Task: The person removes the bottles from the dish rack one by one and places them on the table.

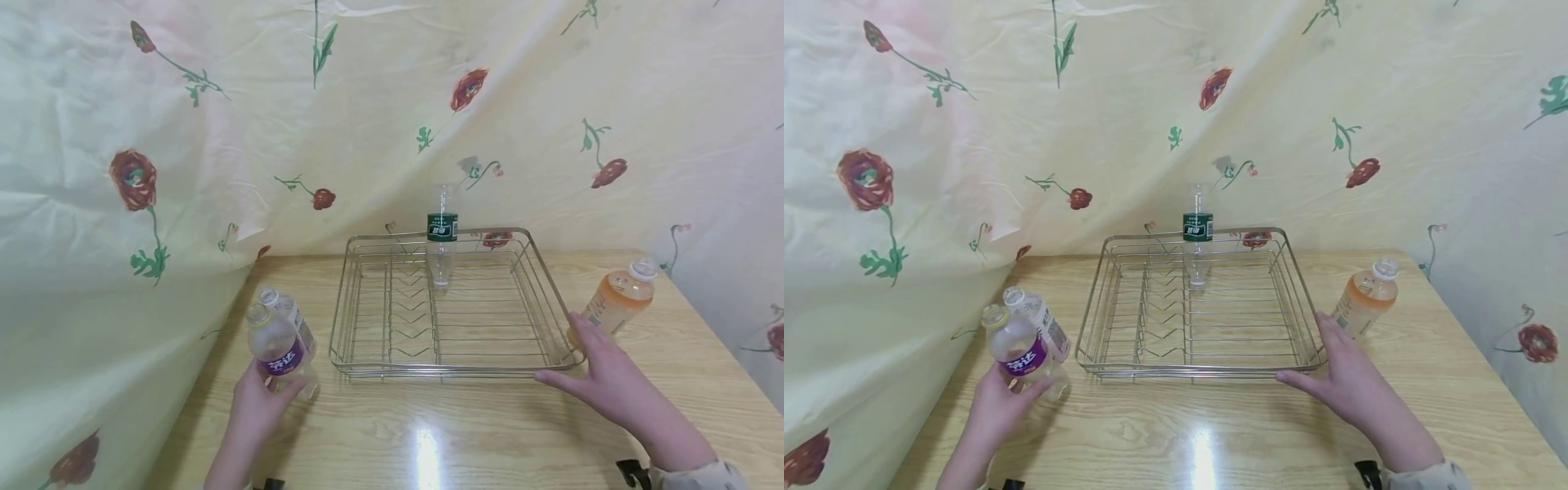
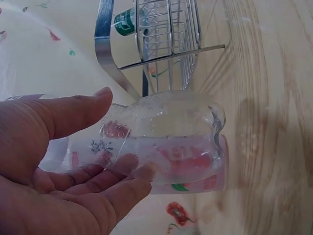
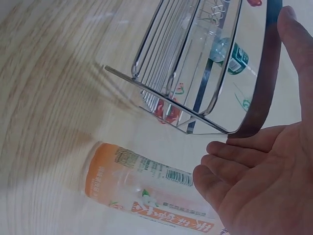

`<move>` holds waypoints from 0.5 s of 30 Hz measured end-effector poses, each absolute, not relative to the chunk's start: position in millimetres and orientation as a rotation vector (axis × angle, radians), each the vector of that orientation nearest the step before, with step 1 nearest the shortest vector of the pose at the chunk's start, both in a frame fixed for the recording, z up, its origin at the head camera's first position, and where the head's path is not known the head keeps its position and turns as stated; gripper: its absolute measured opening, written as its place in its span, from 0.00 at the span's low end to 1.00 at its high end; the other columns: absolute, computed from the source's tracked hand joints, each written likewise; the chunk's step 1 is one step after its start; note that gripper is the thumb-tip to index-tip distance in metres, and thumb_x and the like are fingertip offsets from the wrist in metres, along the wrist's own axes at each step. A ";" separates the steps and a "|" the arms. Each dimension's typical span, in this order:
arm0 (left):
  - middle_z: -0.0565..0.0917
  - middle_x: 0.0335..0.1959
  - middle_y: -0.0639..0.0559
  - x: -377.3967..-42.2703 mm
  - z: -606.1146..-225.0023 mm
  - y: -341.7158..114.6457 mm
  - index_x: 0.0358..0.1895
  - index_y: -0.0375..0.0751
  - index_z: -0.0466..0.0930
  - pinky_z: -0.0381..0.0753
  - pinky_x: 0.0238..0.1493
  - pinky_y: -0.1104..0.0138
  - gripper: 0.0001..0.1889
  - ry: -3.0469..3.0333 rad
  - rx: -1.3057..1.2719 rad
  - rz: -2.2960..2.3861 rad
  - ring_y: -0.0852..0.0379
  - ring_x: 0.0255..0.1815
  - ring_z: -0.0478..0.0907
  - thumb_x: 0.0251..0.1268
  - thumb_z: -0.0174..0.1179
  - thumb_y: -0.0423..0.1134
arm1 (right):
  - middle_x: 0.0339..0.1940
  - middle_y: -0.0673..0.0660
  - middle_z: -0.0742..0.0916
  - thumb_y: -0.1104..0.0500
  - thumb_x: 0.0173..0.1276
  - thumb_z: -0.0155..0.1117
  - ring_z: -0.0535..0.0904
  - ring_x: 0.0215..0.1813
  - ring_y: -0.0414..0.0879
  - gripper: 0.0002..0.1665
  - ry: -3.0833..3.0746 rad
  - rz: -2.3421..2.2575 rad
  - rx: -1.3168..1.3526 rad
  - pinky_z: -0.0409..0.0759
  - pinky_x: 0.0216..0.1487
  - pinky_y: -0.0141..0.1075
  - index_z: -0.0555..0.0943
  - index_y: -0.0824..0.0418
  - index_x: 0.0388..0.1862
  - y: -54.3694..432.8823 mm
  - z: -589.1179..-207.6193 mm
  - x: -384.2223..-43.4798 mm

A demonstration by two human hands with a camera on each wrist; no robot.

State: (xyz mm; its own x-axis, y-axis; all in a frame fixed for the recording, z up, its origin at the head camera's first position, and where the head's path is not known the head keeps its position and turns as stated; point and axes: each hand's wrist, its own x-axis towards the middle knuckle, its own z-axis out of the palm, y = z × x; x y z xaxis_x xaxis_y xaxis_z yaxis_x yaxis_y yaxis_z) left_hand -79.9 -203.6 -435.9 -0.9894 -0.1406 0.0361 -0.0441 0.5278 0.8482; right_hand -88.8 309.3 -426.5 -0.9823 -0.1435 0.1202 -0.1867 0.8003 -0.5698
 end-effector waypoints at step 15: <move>0.72 0.66 0.27 -80.7 -440.5 -209.4 0.68 0.25 0.65 0.73 0.64 0.48 0.37 -2.691 0.199 -1.472 0.30 0.68 0.69 0.59 0.74 0.33 | 0.78 0.78 0.52 0.36 0.57 0.78 0.50 0.73 0.81 0.75 -2.919 0.945 0.284 0.53 0.62 0.79 0.39 0.66 0.83 313.6 -432.1 -94.2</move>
